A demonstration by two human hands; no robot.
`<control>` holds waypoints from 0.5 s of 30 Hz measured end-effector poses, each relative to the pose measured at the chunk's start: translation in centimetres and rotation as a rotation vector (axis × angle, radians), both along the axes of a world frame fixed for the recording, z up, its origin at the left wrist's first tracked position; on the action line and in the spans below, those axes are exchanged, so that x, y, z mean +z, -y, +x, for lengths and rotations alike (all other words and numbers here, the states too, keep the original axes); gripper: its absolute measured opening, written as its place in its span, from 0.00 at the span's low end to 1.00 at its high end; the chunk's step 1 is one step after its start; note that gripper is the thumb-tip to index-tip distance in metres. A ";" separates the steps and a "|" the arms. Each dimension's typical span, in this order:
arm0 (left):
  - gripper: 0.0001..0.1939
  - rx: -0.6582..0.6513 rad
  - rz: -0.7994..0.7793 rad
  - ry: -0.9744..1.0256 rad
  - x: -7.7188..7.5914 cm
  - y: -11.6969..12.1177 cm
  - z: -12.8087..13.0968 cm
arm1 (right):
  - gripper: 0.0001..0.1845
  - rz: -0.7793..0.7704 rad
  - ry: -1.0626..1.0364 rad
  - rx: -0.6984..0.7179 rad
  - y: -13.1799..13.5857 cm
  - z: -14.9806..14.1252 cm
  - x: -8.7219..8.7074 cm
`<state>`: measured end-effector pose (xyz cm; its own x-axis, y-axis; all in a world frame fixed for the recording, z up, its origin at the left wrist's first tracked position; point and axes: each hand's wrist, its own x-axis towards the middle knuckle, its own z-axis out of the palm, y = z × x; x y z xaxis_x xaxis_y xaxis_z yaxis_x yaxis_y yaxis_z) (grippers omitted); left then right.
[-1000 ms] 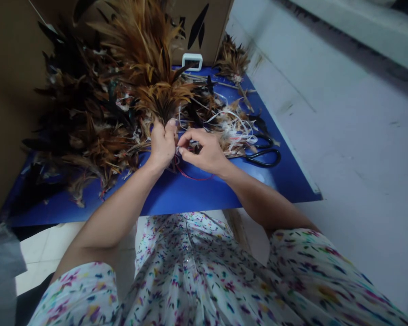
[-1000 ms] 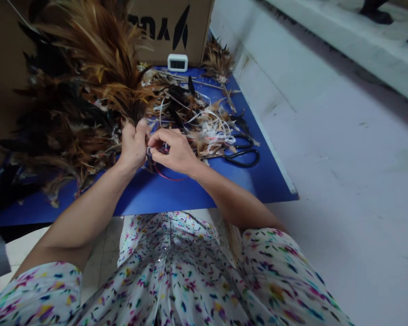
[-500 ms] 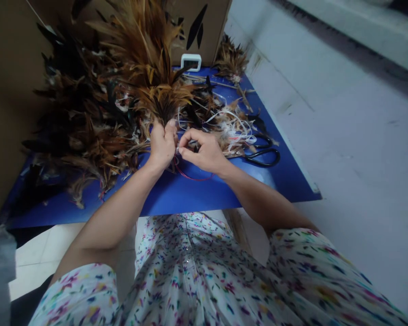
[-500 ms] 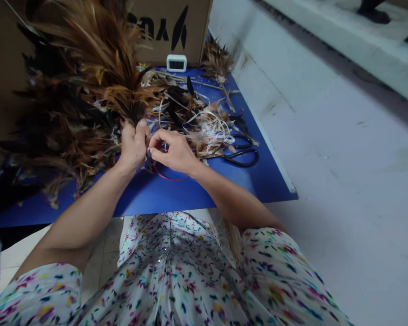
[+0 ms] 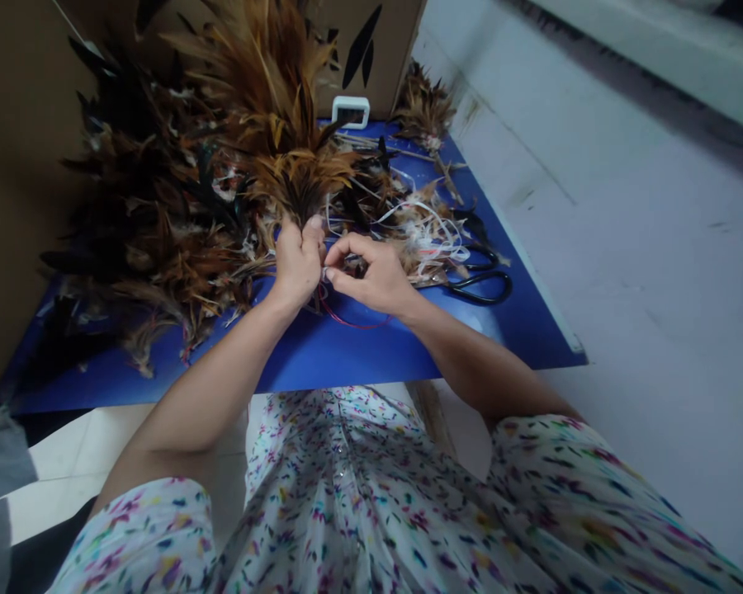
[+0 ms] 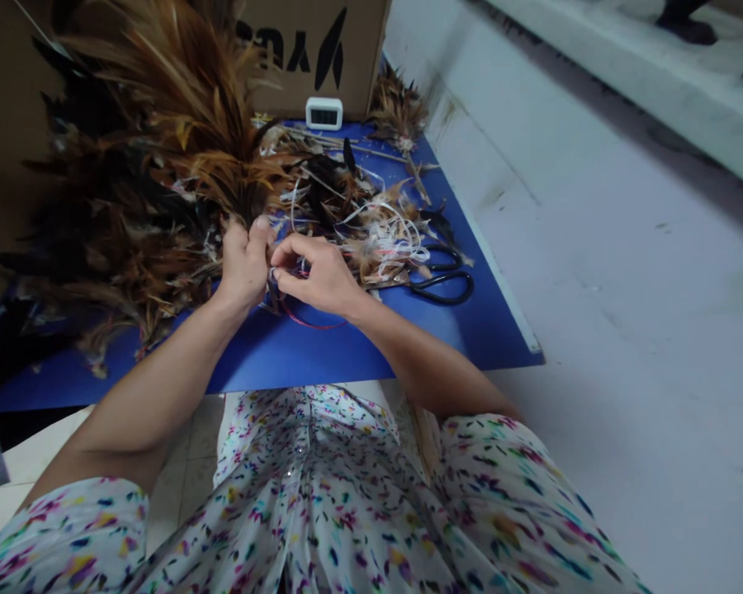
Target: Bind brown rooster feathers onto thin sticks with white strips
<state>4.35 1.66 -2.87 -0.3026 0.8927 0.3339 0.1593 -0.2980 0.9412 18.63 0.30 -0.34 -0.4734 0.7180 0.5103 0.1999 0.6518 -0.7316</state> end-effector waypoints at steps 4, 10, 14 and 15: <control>0.26 0.006 0.000 -0.014 0.1 0.1 0.0 | 0.02 0.041 0.054 -0.033 -0.1 0.0 -0.1; 0.24 -0.003 0.010 -0.003 0.1 0.1 0.1 | 0.02 0.074 0.048 -0.032 -0.2 0.0 -0.2; 0.25 -0.006 0.005 -0.021 -0.1 0.0 0.0 | 0.02 0.023 0.022 -0.020 -0.1 0.0 -0.1; 0.25 0.002 0.005 -0.027 -0.1 0.0 -0.1 | 0.02 -0.004 0.016 -0.014 -0.1 0.0 0.0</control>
